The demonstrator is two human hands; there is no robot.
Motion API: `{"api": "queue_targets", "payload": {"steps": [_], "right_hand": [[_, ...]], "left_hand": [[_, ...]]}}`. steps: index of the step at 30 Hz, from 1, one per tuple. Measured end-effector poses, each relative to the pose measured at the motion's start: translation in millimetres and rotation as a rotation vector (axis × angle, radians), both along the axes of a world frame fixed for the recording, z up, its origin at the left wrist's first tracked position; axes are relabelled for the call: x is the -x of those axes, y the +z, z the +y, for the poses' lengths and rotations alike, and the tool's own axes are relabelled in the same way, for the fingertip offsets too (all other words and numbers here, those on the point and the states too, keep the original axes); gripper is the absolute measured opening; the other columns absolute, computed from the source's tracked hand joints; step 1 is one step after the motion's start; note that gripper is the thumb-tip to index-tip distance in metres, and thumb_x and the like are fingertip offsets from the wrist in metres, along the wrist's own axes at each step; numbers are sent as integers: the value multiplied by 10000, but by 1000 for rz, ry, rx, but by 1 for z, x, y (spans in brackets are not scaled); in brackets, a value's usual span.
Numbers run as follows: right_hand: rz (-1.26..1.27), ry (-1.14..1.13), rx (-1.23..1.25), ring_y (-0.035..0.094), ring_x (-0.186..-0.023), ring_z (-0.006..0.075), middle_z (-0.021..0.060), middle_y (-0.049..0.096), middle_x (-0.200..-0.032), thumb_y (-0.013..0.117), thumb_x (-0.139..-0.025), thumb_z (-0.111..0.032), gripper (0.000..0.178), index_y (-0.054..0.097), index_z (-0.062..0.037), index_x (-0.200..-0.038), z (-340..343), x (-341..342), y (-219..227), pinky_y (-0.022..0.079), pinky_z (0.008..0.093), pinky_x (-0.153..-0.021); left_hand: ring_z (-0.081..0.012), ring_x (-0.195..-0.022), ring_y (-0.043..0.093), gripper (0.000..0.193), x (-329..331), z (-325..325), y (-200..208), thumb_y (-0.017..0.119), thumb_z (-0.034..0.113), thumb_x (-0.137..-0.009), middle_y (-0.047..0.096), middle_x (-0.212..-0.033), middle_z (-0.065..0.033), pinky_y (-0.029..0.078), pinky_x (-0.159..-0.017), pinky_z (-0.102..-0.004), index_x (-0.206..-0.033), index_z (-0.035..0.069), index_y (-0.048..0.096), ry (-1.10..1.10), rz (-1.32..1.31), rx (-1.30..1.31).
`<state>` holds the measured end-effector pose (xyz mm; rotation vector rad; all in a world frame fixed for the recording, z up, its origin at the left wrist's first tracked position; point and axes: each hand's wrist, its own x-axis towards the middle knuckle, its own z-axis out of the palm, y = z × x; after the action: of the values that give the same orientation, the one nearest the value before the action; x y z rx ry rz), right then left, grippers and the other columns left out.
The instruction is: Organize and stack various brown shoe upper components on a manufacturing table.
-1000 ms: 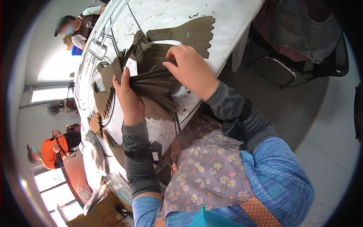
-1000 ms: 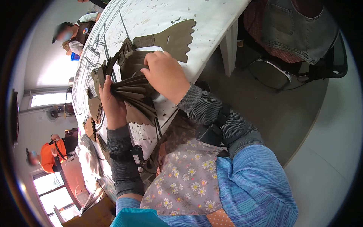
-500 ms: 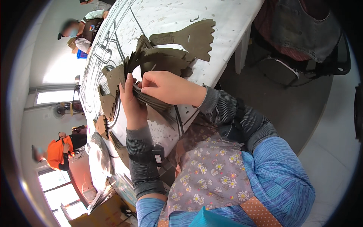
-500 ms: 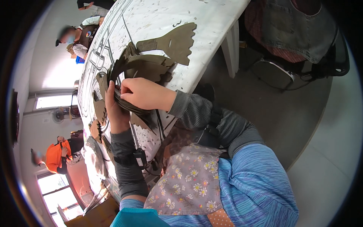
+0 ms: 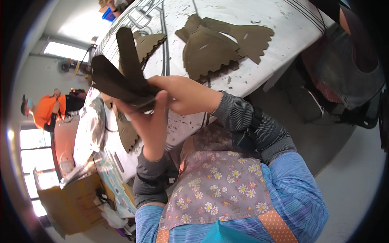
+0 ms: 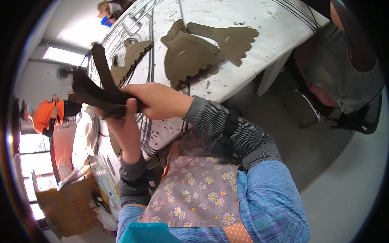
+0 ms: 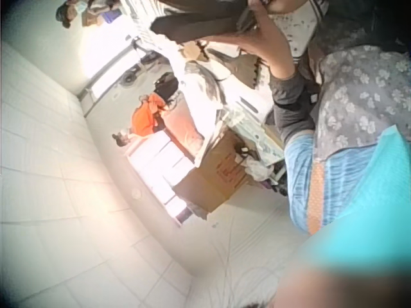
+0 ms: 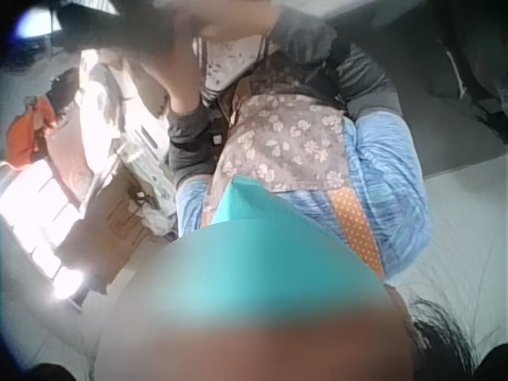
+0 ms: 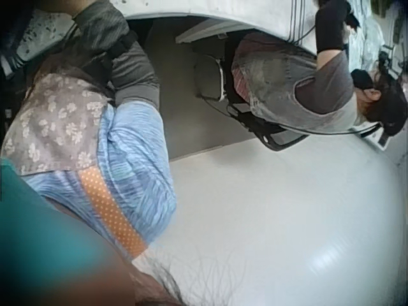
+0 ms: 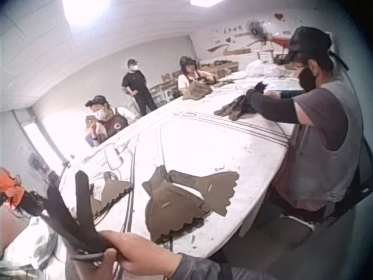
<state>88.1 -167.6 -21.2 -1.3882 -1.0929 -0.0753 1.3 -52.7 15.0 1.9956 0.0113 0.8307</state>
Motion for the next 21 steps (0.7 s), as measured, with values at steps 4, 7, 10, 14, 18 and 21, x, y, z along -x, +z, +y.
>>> {"api": "queue_targets", "payload": {"steps": [4,7,10,14,18,21], "right_hand": [[39,12,268,624,-939,411,255,638,-994,675,-759,-158,565,472,10,-1259,19,12,-24,499,452,-789],[60,-9,291,620,-925,422,249,640,-962,657,-785,-161,512,468,6,-1231,30,16,-19,496,460,-781],[54,18,183,605,-880,442,246,629,-921,623,-805,-146,397,463,12,-1133,38,12,-6,490,487,-741],[125,215,171,608,-1032,395,260,609,-1124,589,-909,-226,463,431,-21,-1292,38,-6,11,486,409,-869],[117,312,146,616,-1052,364,222,620,-1141,708,-847,-262,580,431,-30,-1300,31,-8,5,484,370,-903],[60,74,304,605,-1023,399,224,608,-1144,738,-793,-208,550,465,-43,-1242,34,-5,1,498,419,-849]], "left_hand": [[-165,-1023,554,595,5,24,-35,715,143,-883,561,-1156,-111,464,-875,-295,-1328,-28,358,56,180,77],[-157,-984,568,516,2,25,-26,703,155,-894,577,-1117,-107,464,-860,-288,-1276,-29,410,108,78,115],[-190,-995,559,506,-10,31,-3,740,165,-854,567,-1123,-129,452,-883,-303,-1226,-36,462,132,30,88],[-182,-990,560,566,-28,34,18,784,191,-825,555,-1122,-125,457,-882,-299,-1215,-43,446,144,-106,52],[-159,-993,558,594,-46,46,7,776,197,-836,555,-1126,-110,454,-892,-280,-1253,-45,430,100,-90,169],[-157,-1002,558,595,-36,44,9,760,195,-852,562,-1140,-110,452,-896,-276,-1277,-48,422,-19,41,233]]}}
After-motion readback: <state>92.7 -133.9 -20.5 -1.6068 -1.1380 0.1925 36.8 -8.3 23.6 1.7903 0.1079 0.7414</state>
